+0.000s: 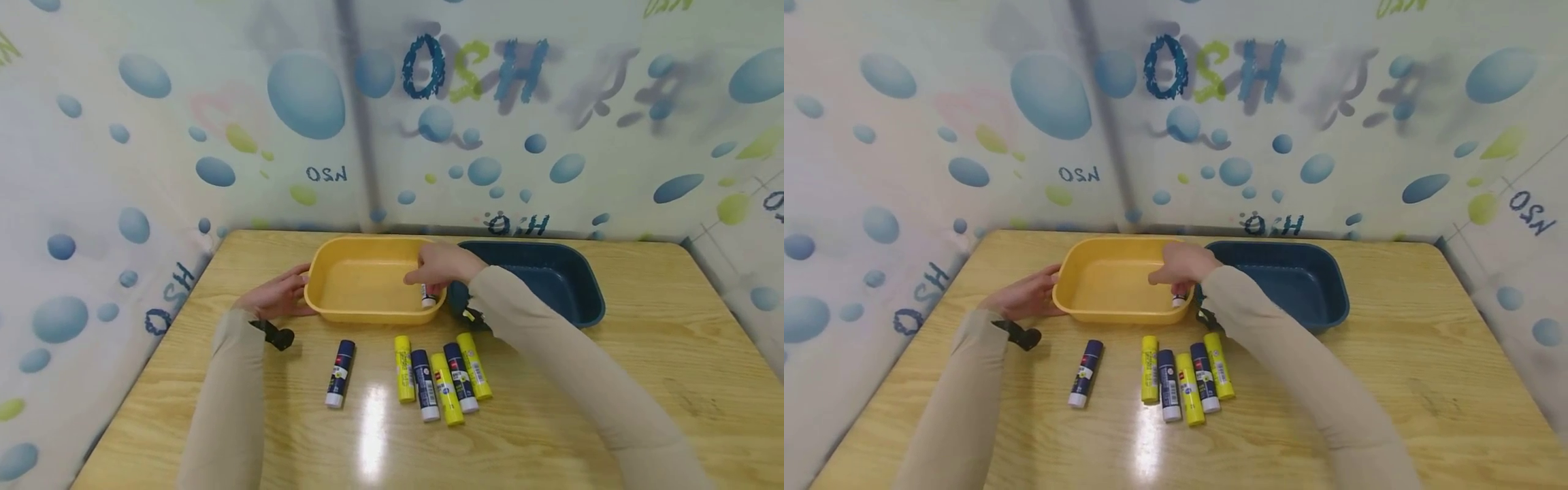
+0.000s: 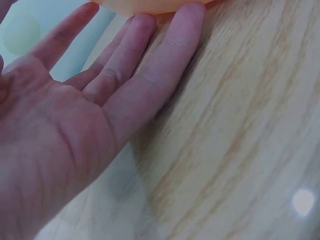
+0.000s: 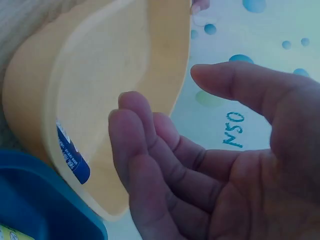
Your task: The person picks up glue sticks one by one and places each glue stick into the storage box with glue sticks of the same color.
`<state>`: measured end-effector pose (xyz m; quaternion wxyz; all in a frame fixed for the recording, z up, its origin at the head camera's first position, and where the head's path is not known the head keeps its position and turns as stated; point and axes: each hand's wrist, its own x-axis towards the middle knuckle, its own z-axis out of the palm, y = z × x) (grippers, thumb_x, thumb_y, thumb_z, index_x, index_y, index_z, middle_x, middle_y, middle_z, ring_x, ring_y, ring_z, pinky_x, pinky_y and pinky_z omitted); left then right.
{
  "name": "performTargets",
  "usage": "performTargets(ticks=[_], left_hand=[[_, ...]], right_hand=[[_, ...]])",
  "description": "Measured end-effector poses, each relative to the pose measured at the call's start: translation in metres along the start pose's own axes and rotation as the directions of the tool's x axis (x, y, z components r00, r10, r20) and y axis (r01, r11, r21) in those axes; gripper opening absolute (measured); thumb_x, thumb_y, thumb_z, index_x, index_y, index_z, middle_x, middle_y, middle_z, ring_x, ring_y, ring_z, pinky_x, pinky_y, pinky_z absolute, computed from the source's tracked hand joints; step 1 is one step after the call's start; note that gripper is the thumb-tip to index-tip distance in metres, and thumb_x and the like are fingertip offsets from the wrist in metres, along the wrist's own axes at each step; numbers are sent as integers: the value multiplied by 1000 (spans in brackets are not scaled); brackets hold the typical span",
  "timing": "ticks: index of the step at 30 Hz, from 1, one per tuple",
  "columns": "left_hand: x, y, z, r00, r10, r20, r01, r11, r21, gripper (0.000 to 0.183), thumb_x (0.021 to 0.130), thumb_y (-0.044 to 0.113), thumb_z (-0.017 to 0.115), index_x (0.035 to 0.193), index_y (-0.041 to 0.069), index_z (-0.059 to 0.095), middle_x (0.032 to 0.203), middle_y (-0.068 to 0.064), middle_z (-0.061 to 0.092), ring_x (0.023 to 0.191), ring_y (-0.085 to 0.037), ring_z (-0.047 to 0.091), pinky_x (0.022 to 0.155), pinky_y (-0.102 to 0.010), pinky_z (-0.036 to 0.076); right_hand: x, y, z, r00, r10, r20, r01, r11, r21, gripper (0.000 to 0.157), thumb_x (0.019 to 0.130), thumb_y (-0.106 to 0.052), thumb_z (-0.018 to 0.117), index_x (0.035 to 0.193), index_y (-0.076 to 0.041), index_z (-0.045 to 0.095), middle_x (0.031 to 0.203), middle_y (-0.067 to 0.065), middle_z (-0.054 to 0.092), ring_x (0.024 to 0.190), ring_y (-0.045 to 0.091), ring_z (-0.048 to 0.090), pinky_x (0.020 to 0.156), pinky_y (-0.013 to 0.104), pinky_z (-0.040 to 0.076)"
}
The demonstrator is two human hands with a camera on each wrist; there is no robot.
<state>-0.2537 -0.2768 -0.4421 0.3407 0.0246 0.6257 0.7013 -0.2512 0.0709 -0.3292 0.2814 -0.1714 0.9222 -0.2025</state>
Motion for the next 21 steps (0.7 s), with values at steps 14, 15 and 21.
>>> performTargets(ticks=[14,15,21], left_hand=[[0,0,-2,1000,-6,-13,7,1000,10,57,107,24,36,156,17,8,156,-17,18,122,-19,46,99,-51,43],[0,1,-3,1000,-8,-15,8,1000,9,57,107,24,36,156,17,8,156,-17,18,121,-19,47,99,-51,43],[0,0,-3,1000,-17,-21,17,1000,10,58,107,25,37,156,17,8,156,-17,18,120,-19,47,98,-50,44]], right_hand=[[-40,-2,19,1000,-13,-13,11,995,-102,30,91,-38,66,84,-9,59,71,4,61,63,18,56,56,27,40],[-42,-2,21,1000,-17,-11,16,994,-108,30,91,-37,66,83,-9,60,69,3,59,62,17,55,56,26,40],[-53,3,33,1000,-27,0,26,989,-146,33,90,-38,67,77,-10,58,64,1,52,58,15,51,52,25,36]])
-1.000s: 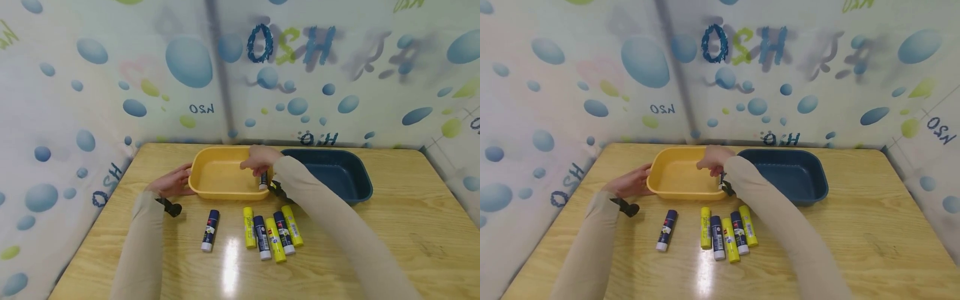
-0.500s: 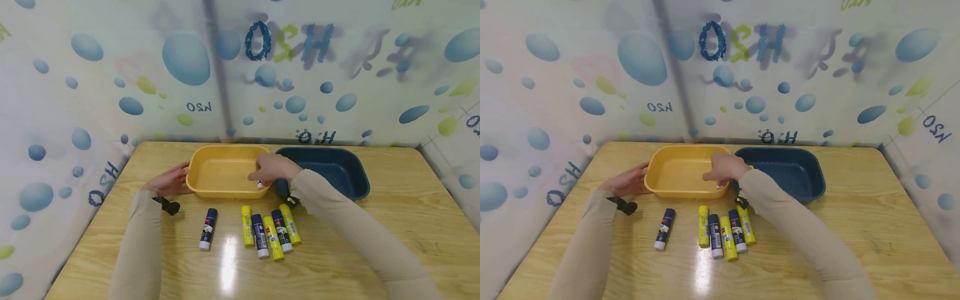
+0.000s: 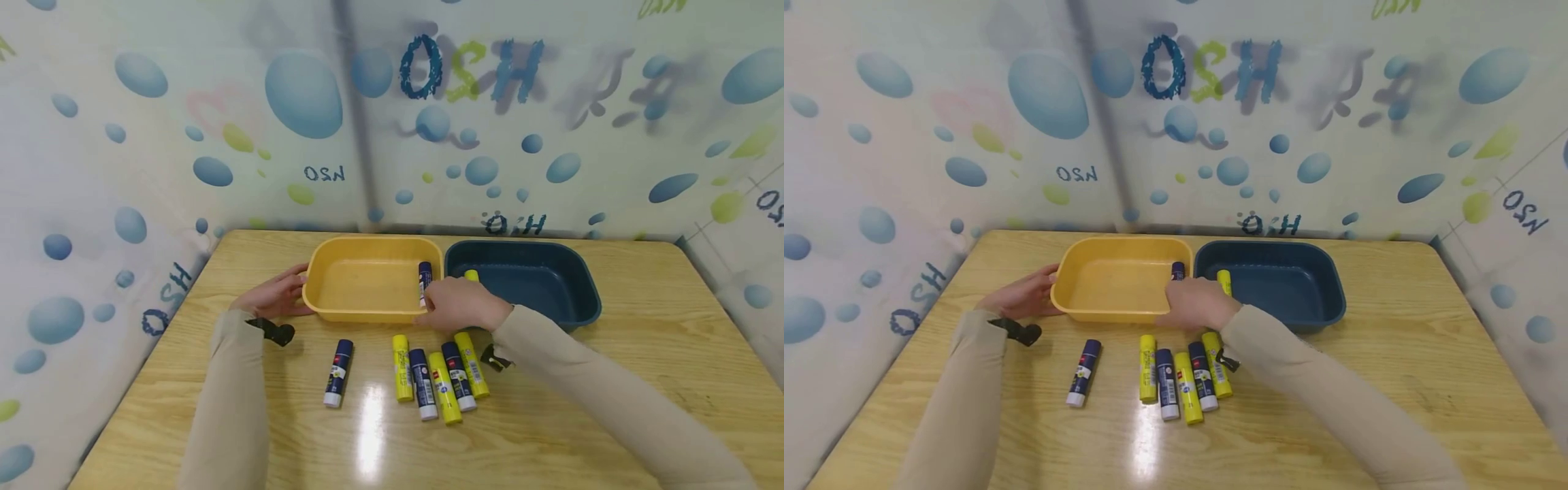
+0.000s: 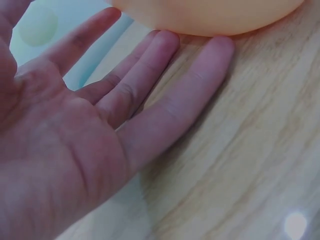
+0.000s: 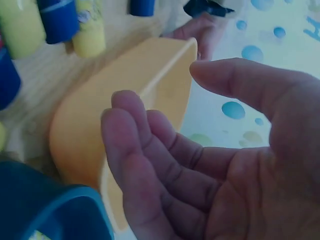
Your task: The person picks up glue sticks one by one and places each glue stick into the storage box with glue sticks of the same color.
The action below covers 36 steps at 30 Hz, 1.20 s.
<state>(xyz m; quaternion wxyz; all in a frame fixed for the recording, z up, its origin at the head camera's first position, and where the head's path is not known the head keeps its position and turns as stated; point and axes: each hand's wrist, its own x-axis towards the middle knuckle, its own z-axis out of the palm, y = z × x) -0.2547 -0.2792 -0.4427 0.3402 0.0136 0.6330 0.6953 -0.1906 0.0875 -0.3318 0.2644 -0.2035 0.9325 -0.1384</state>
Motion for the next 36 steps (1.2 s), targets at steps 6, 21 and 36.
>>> performTargets(ticks=[6,21,36], left_hand=[[0,-1,-1,1000,-5,-7,5,1000,-15,58,106,24,38,156,18,9,156,-16,16,122,-19,45,99,-50,43],[0,-1,-1,999,-18,-31,17,999,-47,58,105,24,42,155,19,12,156,-15,19,122,-22,44,99,-51,43],[1,0,-1,1000,5,-28,-5,1000,-7,56,106,24,40,155,17,14,150,-14,28,117,-19,50,97,-52,44]], right_hand=[[-13,12,14,999,-31,28,31,999,-22,31,89,-34,68,71,-11,57,60,-1,45,55,14,46,50,25,30],[-37,53,51,999,43,22,-41,996,-75,31,86,-32,71,68,-12,55,60,-2,46,53,15,43,49,26,28],[-31,60,74,993,109,-40,-112,992,-54,32,86,-32,70,94,-3,60,68,4,52,57,18,50,48,29,36]])
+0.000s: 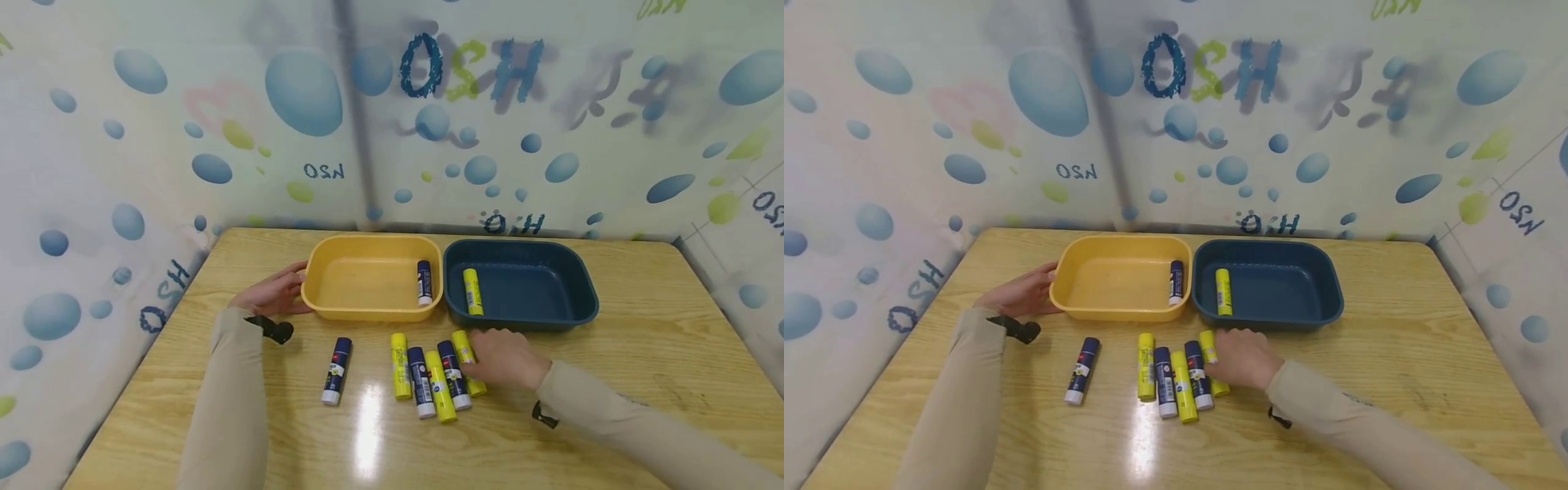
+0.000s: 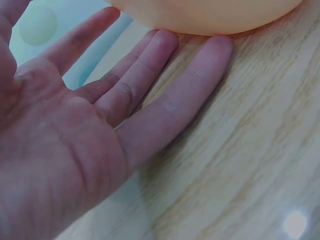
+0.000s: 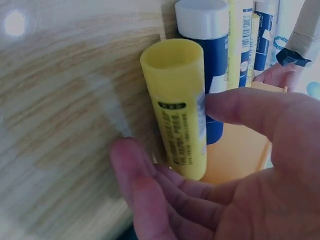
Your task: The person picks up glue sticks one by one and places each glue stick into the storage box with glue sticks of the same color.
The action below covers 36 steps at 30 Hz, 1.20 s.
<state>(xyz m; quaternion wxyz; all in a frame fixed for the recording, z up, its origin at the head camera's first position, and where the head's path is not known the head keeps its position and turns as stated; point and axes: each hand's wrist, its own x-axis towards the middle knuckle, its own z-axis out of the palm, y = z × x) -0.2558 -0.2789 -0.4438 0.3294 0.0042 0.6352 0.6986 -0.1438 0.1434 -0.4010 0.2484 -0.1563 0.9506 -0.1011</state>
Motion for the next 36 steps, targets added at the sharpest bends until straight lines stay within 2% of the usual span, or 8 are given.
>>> performTargets(ticks=[5,14,19,29,36], left_hand=[[1,2,2,1000,3,-4,-3,1000,3,56,106,24,40,155,17,15,151,-15,28,118,-20,49,98,-52,44],[1,3,5,1000,1,-16,-1,1000,14,57,106,24,41,155,16,13,154,-17,22,120,-21,47,98,-52,43],[-1,3,3,1000,2,-4,-2,999,41,59,106,25,40,156,15,11,155,-19,21,120,-20,48,97,-52,44],[-2,3,1,1000,-1,20,0,1000,16,59,106,24,39,156,14,8,155,-18,19,119,-18,47,99,-51,43],[-1,2,0,1000,2,31,-2,1000,20,58,107,22,36,156,13,6,155,-19,17,120,-18,47,99,-51,43]], right_hand=[[3,2,2,1000,6,10,-6,999,53,35,86,-33,71,100,-2,60,71,4,53,57,17,51,49,28,39],[4,4,5,999,24,45,-31,984,175,52,87,-29,70,125,2,52,79,5,55,59,16,54,50,28,45],[3,6,8,999,-6,37,-1,982,190,49,87,-26,70,123,2,52,78,5,54,59,16,54,50,29,46],[-5,7,5,998,-43,42,33,975,219,38,86,-20,70,116,-3,54,73,3,52,54,15,51,47,28,40],[-11,7,2,998,-42,35,33,977,211,41,84,-18,71,117,-3,54,75,2,53,55,15,50,48,28,40]])
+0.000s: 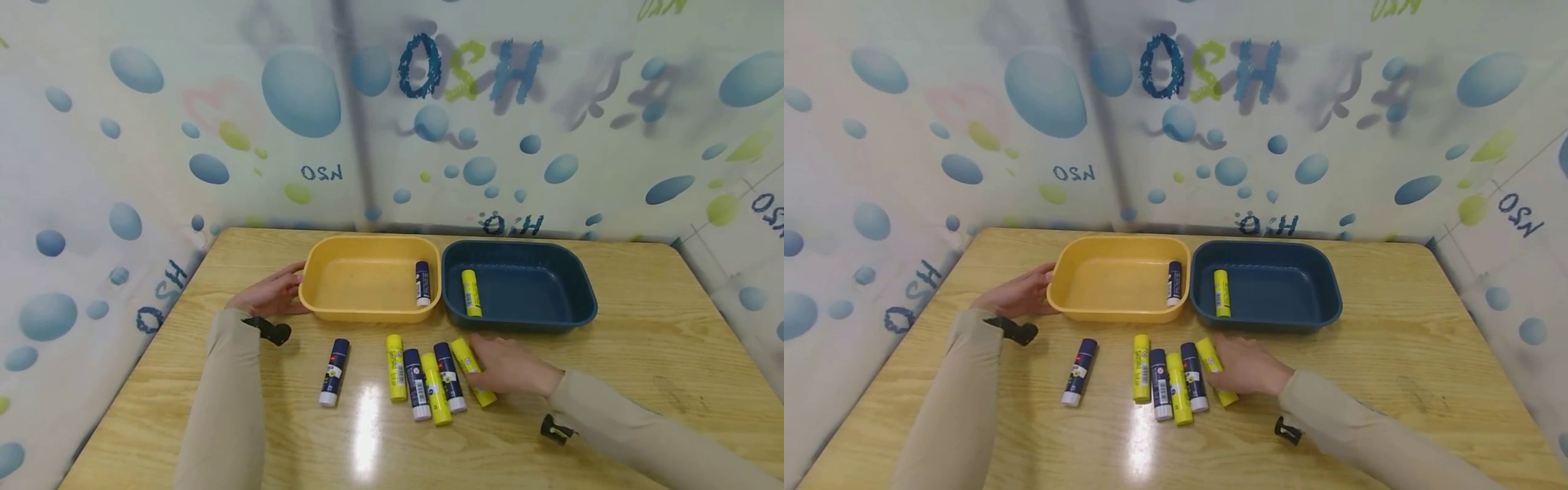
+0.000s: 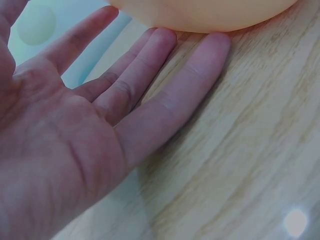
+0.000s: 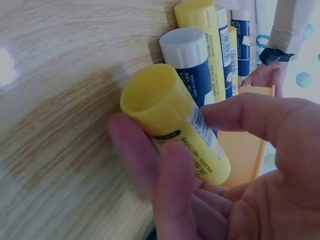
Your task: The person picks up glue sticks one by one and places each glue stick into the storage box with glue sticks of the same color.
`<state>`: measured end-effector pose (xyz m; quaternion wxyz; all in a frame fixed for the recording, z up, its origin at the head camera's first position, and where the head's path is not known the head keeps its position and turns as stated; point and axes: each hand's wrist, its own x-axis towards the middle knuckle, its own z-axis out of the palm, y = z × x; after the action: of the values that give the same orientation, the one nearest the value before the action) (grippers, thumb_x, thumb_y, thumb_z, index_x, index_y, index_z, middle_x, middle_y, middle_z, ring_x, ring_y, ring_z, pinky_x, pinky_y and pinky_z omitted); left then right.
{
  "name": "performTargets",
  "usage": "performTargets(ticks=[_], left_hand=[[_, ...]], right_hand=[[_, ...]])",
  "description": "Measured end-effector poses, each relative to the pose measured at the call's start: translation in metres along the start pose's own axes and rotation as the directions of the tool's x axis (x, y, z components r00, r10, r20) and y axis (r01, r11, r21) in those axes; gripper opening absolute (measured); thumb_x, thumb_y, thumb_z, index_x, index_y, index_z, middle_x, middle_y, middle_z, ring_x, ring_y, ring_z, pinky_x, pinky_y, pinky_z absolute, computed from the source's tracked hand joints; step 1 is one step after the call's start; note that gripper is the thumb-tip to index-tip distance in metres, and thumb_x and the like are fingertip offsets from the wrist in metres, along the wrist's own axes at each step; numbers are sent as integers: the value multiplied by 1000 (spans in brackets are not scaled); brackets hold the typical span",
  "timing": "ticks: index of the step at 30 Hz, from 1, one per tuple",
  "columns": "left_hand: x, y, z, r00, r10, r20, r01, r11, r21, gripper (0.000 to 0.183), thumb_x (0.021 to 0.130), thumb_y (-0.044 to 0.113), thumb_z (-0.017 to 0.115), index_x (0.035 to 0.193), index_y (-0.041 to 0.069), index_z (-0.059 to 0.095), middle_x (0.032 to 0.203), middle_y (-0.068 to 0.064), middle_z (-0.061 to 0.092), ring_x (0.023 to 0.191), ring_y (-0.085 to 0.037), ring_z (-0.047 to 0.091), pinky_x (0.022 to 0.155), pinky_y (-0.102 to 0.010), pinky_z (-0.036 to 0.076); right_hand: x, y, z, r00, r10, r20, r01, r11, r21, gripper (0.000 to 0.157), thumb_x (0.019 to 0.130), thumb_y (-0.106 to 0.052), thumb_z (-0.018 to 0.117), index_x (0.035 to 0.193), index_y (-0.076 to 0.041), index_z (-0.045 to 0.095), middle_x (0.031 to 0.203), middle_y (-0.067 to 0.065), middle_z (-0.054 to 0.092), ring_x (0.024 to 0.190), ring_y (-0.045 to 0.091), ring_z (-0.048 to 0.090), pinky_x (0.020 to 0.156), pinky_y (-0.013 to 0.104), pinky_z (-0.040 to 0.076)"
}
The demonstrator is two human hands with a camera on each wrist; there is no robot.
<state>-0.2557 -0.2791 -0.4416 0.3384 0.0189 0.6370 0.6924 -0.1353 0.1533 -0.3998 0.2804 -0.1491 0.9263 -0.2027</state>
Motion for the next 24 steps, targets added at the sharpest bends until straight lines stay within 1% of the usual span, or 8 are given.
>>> performTargets(ticks=[3,6,9,13,18,24], left_hand=[[0,-1,0,1000,2,-8,-2,1000,-6,57,107,22,36,155,14,7,155,-18,17,120,-18,46,98,-51,43],[0,-2,-1,1000,7,-16,-8,1000,-9,58,106,23,38,155,14,8,155,-19,17,119,-18,47,98,-50,44],[-1,-3,-1,1000,11,-8,-12,1000,-11,59,106,24,38,155,13,7,156,-18,16,119,-17,47,97,-50,45],[0,-4,-1,1000,13,4,-13,1000,-20,60,106,25,37,155,12,5,156,-18,13,120,-16,46,98,-50,44],[0,-5,-1,1000,7,-8,-7,1000,-13,59,106,26,38,155,14,7,156,-17,14,121,-19,45,98,-51,44],[1,-4,0,1000,2,-18,-2,1000,-9,59,106,25,37,156,15,7,158,-16,13,127,-23,39,99,-51,43]], right_hand=[[-2,-1,-2,1000,-3,0,3,1000,3,43,84,-18,71,119,-1,53,74,3,53,54,15,51,48,28,40],[-5,-3,-7,1000,3,-2,-3,1000,10,40,84,-19,71,116,-2,53,73,4,53,53,15,51,47,27,40],[-9,-5,-12,1000,23,1,-23,1000,17,36,84,-20,70,112,-5,53,71,4,54,51,14,52,46,26,40],[-14,-8,-19,1000,29,-9,-29,999,15,33,85,-21,70,108,-6,53,69,4,54,50,15,54,45,26,42],[-20,-10,-27,1000,20,-24,-20,1000,7,31,85,-21,70,107,-7,53,68,4,54,49,15,54,46,27,44],[-24,-9,-33,999,16,-39,-16,1000,-4,32,86,-21,70,108,-6,53,69,3,54,49,15,54,46,28,44]])
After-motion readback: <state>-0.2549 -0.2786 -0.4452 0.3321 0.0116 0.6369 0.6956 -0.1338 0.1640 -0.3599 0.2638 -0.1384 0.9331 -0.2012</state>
